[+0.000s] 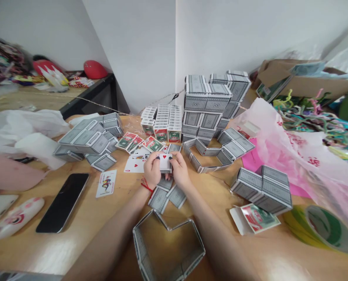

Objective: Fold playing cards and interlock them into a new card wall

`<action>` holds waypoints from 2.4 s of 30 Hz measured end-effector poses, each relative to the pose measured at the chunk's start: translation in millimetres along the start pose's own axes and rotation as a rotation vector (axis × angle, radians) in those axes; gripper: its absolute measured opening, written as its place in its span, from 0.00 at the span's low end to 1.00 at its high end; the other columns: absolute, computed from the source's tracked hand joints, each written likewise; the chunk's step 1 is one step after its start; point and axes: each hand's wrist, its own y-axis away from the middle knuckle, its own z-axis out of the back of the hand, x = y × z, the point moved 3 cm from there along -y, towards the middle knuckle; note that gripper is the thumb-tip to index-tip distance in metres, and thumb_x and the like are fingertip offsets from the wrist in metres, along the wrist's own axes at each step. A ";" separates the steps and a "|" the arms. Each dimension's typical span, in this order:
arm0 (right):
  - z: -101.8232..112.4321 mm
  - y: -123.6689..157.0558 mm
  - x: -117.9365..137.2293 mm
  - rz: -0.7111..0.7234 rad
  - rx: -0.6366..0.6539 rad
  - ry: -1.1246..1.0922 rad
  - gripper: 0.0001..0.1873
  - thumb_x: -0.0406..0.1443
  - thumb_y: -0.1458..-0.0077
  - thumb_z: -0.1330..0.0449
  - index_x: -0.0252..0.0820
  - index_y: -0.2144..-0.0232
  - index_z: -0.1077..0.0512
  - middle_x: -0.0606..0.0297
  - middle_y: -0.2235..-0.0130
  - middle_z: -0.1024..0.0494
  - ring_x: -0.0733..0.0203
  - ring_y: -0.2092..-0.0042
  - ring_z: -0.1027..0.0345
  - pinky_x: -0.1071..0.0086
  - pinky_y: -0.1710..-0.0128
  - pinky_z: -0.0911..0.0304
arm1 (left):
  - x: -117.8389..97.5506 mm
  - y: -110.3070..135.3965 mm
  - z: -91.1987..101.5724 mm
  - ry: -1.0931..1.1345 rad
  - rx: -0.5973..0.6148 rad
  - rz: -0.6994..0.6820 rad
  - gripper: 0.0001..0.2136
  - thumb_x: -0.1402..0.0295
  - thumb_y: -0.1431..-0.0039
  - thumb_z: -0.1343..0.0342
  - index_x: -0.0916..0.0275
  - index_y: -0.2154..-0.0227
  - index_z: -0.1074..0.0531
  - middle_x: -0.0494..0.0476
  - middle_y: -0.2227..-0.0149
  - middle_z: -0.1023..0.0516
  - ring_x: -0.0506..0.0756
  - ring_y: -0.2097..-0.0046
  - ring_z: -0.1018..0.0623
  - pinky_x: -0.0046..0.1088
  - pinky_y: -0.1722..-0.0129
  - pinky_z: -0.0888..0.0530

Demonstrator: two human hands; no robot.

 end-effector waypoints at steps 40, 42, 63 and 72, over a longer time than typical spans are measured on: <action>3.3 8.3 13.5 0.369 -0.013 0.464 0.05 0.34 0.51 0.50 0.43 0.73 0.35 0.70 0.76 0.35 0.65 0.73 0.39 0.72 0.73 0.42 | -5.7 -5.0 0.6 0.314 -0.056 0.170 0.08 0.66 0.49 0.50 0.63 0.79 0.39 0.47 0.80 0.40 0.46 0.77 0.38 0.21 0.78 0.40; 1.4 10.1 14.0 0.322 0.017 0.402 0.04 0.36 0.50 0.49 0.44 0.71 0.36 0.69 0.76 0.34 0.65 0.74 0.38 0.72 0.75 0.41 | -6.5 -5.3 1.2 0.303 -0.051 0.163 0.06 0.67 0.49 0.50 0.63 0.76 0.38 0.48 0.78 0.36 0.46 0.76 0.36 0.21 0.77 0.38; 9.5 5.0 1.9 -0.339 0.361 -0.245 0.09 0.38 0.49 0.43 0.35 0.71 0.32 0.59 0.71 0.24 0.60 0.67 0.28 0.58 0.62 0.30 | -6.0 -4.3 13.1 -0.072 0.130 -0.139 0.07 0.72 0.46 0.55 0.61 0.66 0.34 0.50 0.73 0.29 0.48 0.75 0.32 0.23 0.73 0.36; 6.4 -0.7 -4.8 -0.048 0.205 0.007 0.13 0.43 0.50 0.44 0.39 0.72 0.29 0.65 0.72 0.27 0.62 0.70 0.30 0.62 0.67 0.29 | -1.9 -6.1 13.1 -0.165 0.126 -0.244 0.10 0.72 0.45 0.55 0.61 0.62 0.33 0.55 0.64 0.26 0.51 0.65 0.28 0.26 0.65 0.33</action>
